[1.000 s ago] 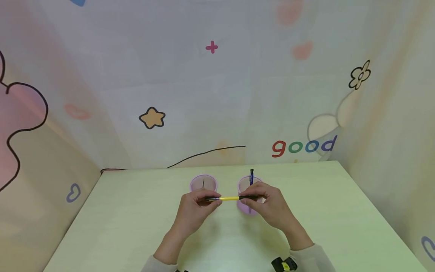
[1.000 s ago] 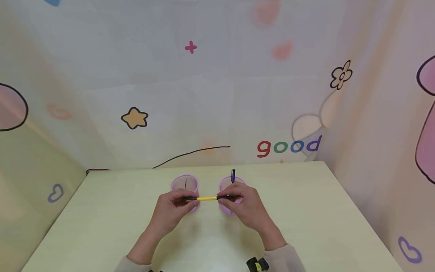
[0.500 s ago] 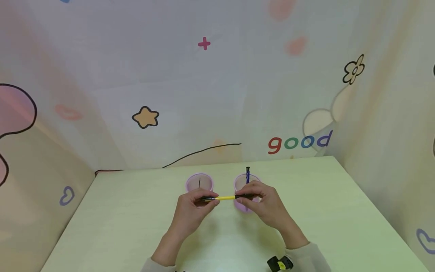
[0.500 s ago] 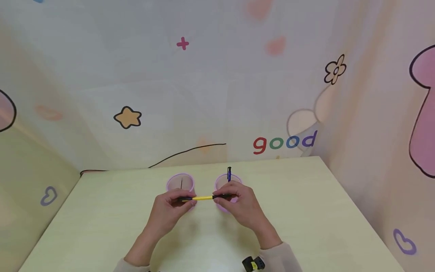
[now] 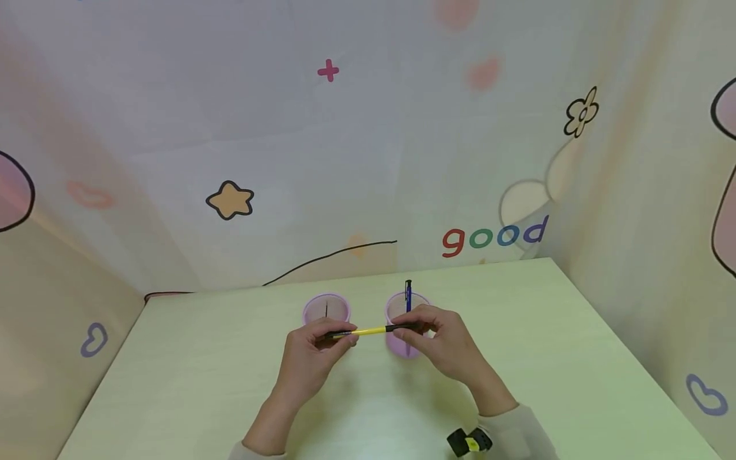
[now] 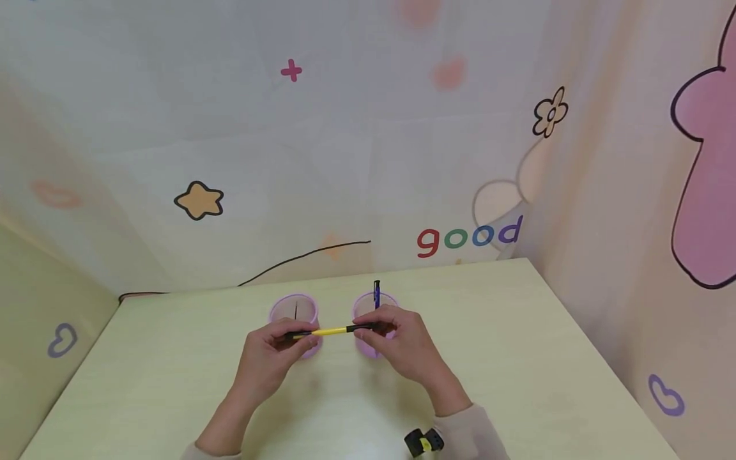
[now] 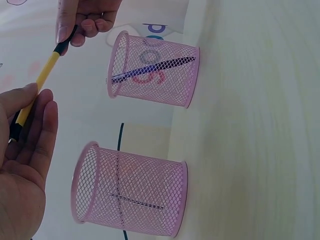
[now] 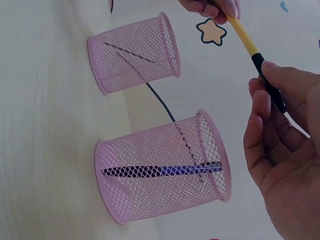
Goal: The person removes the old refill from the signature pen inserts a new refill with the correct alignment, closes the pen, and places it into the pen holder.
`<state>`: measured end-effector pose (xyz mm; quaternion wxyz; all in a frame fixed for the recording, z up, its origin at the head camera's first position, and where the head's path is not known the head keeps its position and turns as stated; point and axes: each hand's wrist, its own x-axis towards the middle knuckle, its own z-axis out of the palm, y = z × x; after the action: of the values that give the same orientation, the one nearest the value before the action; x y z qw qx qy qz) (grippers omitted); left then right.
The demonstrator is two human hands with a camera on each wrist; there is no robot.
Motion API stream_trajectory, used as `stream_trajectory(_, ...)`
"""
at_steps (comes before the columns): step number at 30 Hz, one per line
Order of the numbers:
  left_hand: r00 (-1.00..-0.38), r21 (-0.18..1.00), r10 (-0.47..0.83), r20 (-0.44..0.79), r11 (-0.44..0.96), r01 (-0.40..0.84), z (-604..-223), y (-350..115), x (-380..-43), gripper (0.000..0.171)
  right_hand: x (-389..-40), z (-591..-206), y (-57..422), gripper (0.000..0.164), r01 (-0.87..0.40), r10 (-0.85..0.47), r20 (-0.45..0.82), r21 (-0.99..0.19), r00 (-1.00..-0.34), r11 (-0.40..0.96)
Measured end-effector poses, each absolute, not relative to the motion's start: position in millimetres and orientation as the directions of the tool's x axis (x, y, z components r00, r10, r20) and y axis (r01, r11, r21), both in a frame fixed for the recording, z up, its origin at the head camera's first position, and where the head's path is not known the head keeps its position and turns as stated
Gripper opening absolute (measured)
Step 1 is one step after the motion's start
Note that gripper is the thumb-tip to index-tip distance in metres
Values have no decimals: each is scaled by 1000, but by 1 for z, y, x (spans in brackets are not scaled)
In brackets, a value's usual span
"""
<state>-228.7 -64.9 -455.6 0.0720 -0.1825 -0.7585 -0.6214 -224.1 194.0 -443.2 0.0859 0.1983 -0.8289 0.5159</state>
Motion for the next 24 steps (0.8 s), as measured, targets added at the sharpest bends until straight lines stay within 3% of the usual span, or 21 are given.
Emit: stream_trajectory(24,-915,926,223,335,99,363,-454,-72,-231,20,-227,-444,196,16,-441,-235,381,-838,-894,321)
